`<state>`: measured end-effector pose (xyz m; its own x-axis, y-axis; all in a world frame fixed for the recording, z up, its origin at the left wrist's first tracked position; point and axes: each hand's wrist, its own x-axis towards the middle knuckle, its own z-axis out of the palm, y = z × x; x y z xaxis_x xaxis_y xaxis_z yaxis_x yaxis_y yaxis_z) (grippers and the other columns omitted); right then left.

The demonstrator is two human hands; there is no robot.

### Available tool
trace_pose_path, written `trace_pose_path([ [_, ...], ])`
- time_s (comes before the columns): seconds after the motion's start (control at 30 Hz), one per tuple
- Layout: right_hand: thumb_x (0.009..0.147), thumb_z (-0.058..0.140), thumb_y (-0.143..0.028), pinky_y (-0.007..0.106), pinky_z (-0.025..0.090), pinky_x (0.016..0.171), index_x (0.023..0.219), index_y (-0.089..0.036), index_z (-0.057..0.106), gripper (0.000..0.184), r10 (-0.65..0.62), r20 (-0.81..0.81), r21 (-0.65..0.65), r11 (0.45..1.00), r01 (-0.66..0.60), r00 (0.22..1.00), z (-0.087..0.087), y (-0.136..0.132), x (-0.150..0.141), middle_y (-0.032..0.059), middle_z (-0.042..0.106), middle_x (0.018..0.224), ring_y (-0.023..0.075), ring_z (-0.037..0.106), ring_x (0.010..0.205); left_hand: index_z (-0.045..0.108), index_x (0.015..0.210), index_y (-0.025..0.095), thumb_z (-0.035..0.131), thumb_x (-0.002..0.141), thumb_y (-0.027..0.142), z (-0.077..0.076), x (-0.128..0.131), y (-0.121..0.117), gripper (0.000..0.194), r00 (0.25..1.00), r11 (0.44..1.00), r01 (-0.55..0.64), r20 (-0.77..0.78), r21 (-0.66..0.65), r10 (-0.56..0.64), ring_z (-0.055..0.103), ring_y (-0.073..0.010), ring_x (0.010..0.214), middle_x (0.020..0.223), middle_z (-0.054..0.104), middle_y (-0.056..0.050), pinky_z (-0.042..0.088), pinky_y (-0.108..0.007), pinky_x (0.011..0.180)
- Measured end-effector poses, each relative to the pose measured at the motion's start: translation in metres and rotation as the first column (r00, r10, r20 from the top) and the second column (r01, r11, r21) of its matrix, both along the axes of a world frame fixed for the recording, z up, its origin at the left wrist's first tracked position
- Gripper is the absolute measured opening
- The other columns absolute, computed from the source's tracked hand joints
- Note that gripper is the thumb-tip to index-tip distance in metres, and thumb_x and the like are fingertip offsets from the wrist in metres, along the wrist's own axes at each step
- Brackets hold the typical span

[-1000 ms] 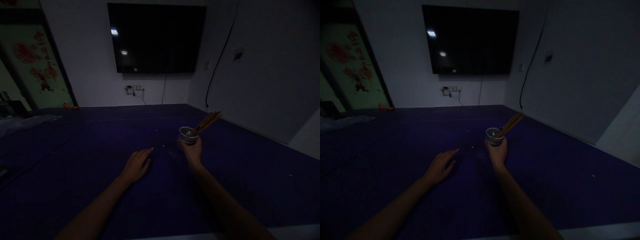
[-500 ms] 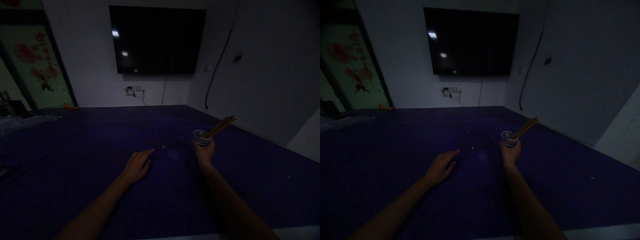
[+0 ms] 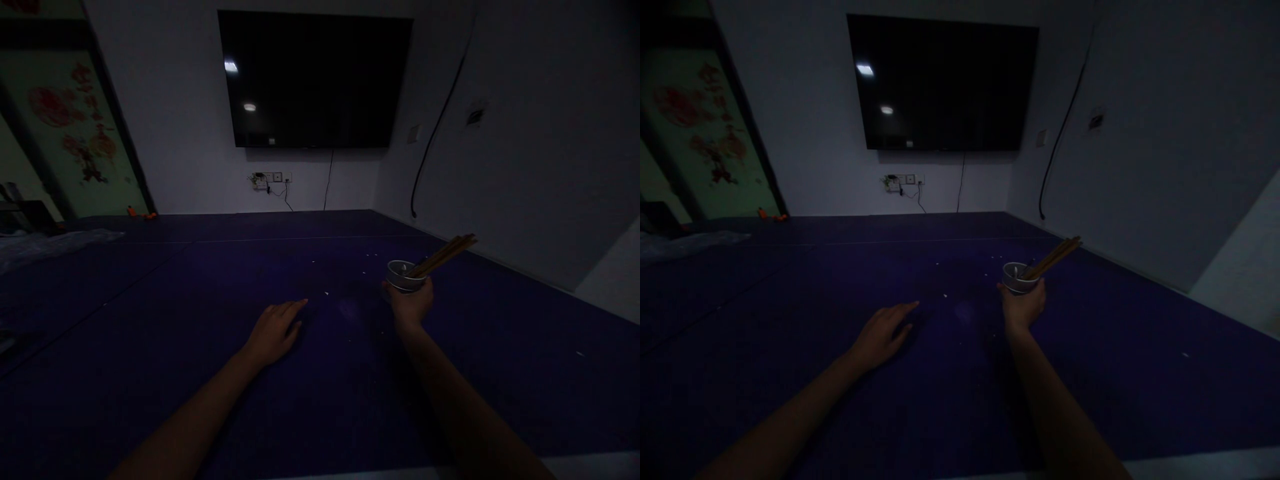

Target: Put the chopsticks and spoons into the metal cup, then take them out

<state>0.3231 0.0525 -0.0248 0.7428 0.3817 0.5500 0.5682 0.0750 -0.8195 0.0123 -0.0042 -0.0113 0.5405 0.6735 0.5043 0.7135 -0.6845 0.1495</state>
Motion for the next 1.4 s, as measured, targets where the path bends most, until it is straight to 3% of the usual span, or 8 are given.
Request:
trace_pose_path([
  [0.17, 0.065, 0.071, -0.043, 0.054, 0.029, 0.099, 0.128, -0.014, 0.037, 0.077, -0.241, 0.083, 0.236, 0.947, 0.216, 0.967, 0.037, -0.033, -0.026, 0.0203, 0.040, 0.127, 0.0366, 0.036, 0.122, 0.044, 0.131, 0.022, 0.041, 0.089, 0.025, -0.002, 0.000, 0.001, 0.042, 0.999, 0.999, -0.030, 0.022, 0.017, 0.029, 0.056, -0.0205, 0.111, 0.122, 0.060, -0.008, 0.045, -0.039, 0.093],
  [0.33, 0.075, 0.062, -0.031, 0.044, 0.040, 0.087, 0.097, -0.018, 0.051, 0.028, -0.073, 0.337, 0.361, 0.931, -0.057, 0.939, 0.057, -0.052, -0.059, 0.0100, 0.052, 0.099, 0.0259, 0.049, 0.099, 0.055, 0.119, 0.021, 0.042, 0.088, 0.024, -0.004, 0.001, 0.005, 0.033, 0.992, 0.995, -0.084, 0.095, 0.053, 0.079, 0.061, -0.0206, 0.102, 0.111, 0.065, -0.009, 0.048, -0.037, 0.086],
  [0.57, 0.081, 0.051, -0.021, 0.029, 0.043, 0.067, 0.084, -0.019, 0.059, 0.009, 0.386, 0.451, 0.019, 0.897, -0.441, 0.804, 0.036, -0.051, -0.098, 0.0023, 0.058, 0.076, 0.0161, 0.054, 0.068, 0.058, 0.112, 0.021, 0.043, 0.087, 0.023, -0.004, 0.000, 0.007, 0.029, 0.991, 0.996, -0.067, 0.119, 0.066, 0.059, 0.062, -0.0192, 0.096, 0.104, 0.067, -0.007, 0.049, -0.035, 0.082],
  [0.63, 0.082, 0.051, -0.022, 0.027, 0.043, 0.064, 0.089, -0.019, 0.062, 0.013, 0.560, 0.447, -0.151, 0.816, -0.558, 0.698, 0.029, -0.051, -0.105, 0.0018, 0.062, 0.075, 0.0145, 0.055, 0.065, 0.058, 0.112, 0.021, 0.042, 0.088, 0.025, -0.004, 0.000, 0.006, 0.029, 0.992, 0.997, -0.055, 0.118, 0.057, 0.048, 0.062, -0.0193, 0.097, 0.105, 0.067, -0.007, 0.049, -0.035, 0.083],
  [0.73, 0.084, 0.051, -0.023, 0.025, 0.044, 0.065, 0.095, -0.020, 0.065, 0.018, 0.778, 0.415, -0.411, 0.623, -0.665, 0.472, 0.023, -0.054, -0.116, 0.0026, 0.068, 0.081, 0.0140, 0.060, 0.067, 0.058, 0.112, 0.021, 0.042, 0.089, 0.027, -0.002, 0.001, 0.004, 0.029, 0.993, 0.998, -0.052, 0.109, 0.040, 0.047, 0.061, -0.0198, 0.098, 0.106, 0.067, -0.008, 0.048, -0.035, 0.084],
  [0.83, 0.085, 0.051, -0.022, 0.026, 0.044, 0.068, 0.101, -0.021, 0.066, 0.022, 0.890, 0.374, -0.609, 0.448, -0.654, 0.261, 0.021, -0.059, -0.125, 0.0038, 0.070, 0.088, 0.0154, 0.063, 0.075, 0.059, 0.110, 0.020, 0.042, 0.088, 0.025, -0.001, 0.002, 0.003, 0.028, 0.995, 0.999, -0.027, 0.093, 0.019, 0.025, 0.061, -0.0196, 0.099, 0.105, 0.066, -0.008, 0.048, -0.035, 0.084],
  [0.9, 0.085, 0.051, -0.021, 0.026, 0.043, 0.070, 0.101, -0.020, 0.066, 0.022, 0.918, 0.355, -0.685, 0.386, -0.618, 0.179, 0.021, -0.060, -0.129, 0.0042, 0.071, 0.091, 0.0166, 0.064, 0.080, 0.060, 0.104, 0.019, 0.043, 0.088, 0.022, -0.001, 0.002, 0.003, 0.024, 0.998, 1.000, -0.006, 0.065, 0.003, 0.006, 0.061, -0.0197, 0.097, 0.101, 0.067, -0.008, 0.048, -0.035, 0.083],
  [1.4, 0.085, 0.049, -0.021, 0.027, 0.043, 0.073, 0.103, -0.021, 0.067, 0.025, 0.922, 0.360, -0.752, 0.375, -0.542, 0.140, 0.024, -0.060, -0.127, 0.0055, 0.070, 0.096, 0.0183, 0.064, 0.086, 0.062, 0.089, 0.019, 0.045, 0.084, 0.011, -0.003, 0.002, 0.009, 0.019, 1.000, 0.998, 0.009, -0.010, -0.059, -0.009, 0.061, -0.0168, 0.088, 0.092, 0.067, -0.005, 0.045, -0.030, 0.077],
])
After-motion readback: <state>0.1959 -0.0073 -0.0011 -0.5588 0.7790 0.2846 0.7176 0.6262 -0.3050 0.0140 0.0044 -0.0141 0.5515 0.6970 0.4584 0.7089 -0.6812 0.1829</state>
